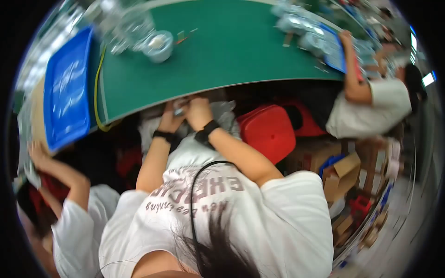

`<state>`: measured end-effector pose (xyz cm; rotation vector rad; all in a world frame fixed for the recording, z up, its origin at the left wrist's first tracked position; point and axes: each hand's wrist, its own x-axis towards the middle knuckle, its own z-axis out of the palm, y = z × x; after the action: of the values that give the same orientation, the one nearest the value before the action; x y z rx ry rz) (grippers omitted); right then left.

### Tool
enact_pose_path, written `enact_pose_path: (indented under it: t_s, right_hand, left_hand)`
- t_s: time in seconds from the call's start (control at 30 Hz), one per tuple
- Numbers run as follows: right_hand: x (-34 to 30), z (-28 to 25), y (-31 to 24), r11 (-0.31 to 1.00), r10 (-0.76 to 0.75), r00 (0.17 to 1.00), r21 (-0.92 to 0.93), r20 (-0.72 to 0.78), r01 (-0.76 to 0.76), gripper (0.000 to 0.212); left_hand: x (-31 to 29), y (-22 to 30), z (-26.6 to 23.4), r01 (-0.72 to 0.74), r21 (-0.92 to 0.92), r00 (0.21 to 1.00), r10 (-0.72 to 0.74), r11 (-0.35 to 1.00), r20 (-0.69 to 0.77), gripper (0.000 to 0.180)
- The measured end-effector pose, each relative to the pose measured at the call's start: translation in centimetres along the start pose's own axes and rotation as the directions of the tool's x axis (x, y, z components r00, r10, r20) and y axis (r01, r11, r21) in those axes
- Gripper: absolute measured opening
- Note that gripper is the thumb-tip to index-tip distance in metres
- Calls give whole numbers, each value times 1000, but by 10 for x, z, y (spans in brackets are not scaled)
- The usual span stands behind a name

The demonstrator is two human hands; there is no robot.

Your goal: The person wipes a motor with a cloth, inserts it into a plastic cup, and wipes the exterior before placing the assembly on a tray.

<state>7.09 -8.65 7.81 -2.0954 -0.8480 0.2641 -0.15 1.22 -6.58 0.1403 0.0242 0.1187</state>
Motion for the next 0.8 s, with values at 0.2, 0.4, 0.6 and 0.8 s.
enact_pose_path:
  t_s: [0.2, 0.4, 0.6, 0.8]
  right_hand:
    - [-2, 3, 19, 977, -161, 985, -128, 67, 168, 13]
    - [-7, 3, 6, 990, -126, 988, -55, 92, 132, 15]
    - [-6, 1, 18, 998, 6, 995, -63, 101, 0, 20]
    - [3, -3, 31, 985, 138, 963, -137, 231, -108, 25]
  left_hand:
    - [0, -4, 75, 31, 311, 821, 153, 950, -549, 35]
    - [-8, -8, 71, 37, 354, 818, 175, 935, -548, 37]
    - [-5, -12, 60, -48, 293, 834, 200, 955, -514, 37]
    - [-1, -5, 52, -26, 350, 873, 192, 936, -449, 44]
